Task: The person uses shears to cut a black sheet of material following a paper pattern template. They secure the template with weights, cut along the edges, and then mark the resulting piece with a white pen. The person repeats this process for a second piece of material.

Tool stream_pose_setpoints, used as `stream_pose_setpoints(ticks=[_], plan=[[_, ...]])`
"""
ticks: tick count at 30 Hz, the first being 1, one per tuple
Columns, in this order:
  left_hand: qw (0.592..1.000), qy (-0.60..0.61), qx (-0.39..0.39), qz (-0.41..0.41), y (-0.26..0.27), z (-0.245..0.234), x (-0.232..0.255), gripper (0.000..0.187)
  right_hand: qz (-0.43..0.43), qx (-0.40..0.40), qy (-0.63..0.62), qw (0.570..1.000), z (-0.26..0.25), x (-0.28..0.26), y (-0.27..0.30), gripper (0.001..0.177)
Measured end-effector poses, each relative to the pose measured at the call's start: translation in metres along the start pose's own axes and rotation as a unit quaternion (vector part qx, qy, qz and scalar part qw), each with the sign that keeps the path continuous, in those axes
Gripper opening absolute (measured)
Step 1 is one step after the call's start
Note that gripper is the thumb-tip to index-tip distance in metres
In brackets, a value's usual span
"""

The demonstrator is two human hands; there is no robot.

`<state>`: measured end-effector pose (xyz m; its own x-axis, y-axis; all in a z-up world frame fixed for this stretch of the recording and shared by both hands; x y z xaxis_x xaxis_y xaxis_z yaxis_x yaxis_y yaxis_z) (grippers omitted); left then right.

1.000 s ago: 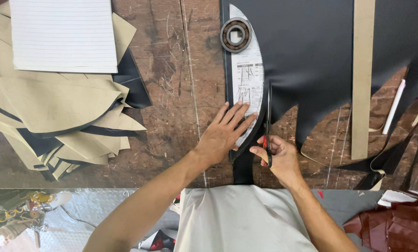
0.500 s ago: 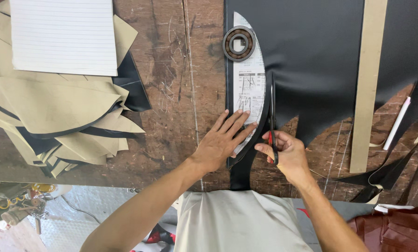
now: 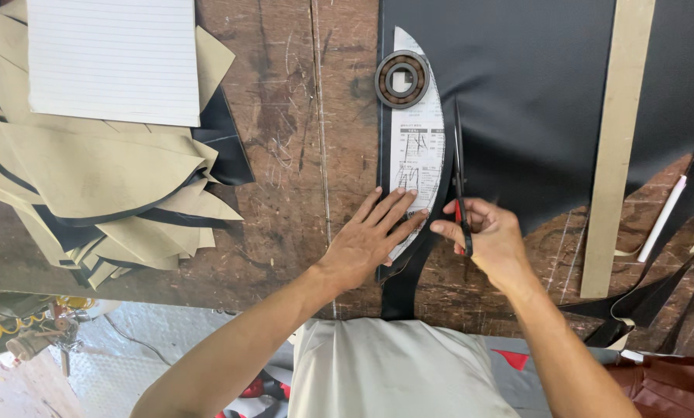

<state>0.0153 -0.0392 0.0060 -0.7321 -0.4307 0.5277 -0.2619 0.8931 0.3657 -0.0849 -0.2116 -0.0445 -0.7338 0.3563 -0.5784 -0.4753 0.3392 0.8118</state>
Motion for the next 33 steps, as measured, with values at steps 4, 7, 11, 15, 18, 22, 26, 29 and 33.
stream_pose_setpoints(ticks=[4,7,11,15,18,22,26,29,33], plan=[[1.000,-0.007,0.014,0.003,-0.001,-0.002,0.000,0.102,0.009,0.004,0.025,1.000,-0.002,-0.012,-0.005,0.037],[1.000,0.004,0.013,-0.001,0.001,-0.002,0.000,0.102,0.017,0.013,0.043,0.999,-0.004,-0.014,-0.003,0.038],[1.000,0.016,0.022,-0.003,0.001,-0.004,0.000,0.102,-0.002,0.011,0.051,0.999,-0.007,-0.017,-0.011,0.039],[0.999,0.021,0.029,0.001,0.001,-0.005,-0.001,0.101,-0.026,-0.011,0.059,0.998,-0.010,-0.026,-0.023,0.038],[1.000,0.014,0.024,-0.002,0.001,-0.006,-0.001,0.102,-0.022,0.006,0.077,0.997,-0.010,-0.028,-0.024,0.038],[1.000,0.010,0.018,-0.006,0.001,-0.001,-0.001,0.101,-0.019,-0.001,0.084,0.996,-0.012,-0.031,-0.024,0.037],[1.000,-0.002,0.010,-0.005,-0.001,-0.001,-0.001,0.102,-0.028,-0.015,0.094,0.995,-0.012,-0.043,-0.034,0.037],[0.999,-0.032,0.010,0.000,-0.002,-0.007,0.004,0.100,-0.036,-0.023,0.097,0.994,-0.013,-0.048,-0.035,0.037],[0.997,0.063,-0.008,-0.048,-0.010,-0.022,0.008,0.098,-0.034,-0.024,0.090,0.995,-0.013,-0.051,-0.037,0.036]])
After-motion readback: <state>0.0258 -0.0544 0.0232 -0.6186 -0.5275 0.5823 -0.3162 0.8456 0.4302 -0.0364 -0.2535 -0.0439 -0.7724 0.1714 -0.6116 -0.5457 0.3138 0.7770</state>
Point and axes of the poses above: each hand's wrist, its own y-axis away from the middle knuckle, its own z-axis out of the palm, x = y × z, the point moved 4 cm from there along -y, towards the middle knuckle, and after that the axes turned 10 degrees about x, right-handed, at the moved point
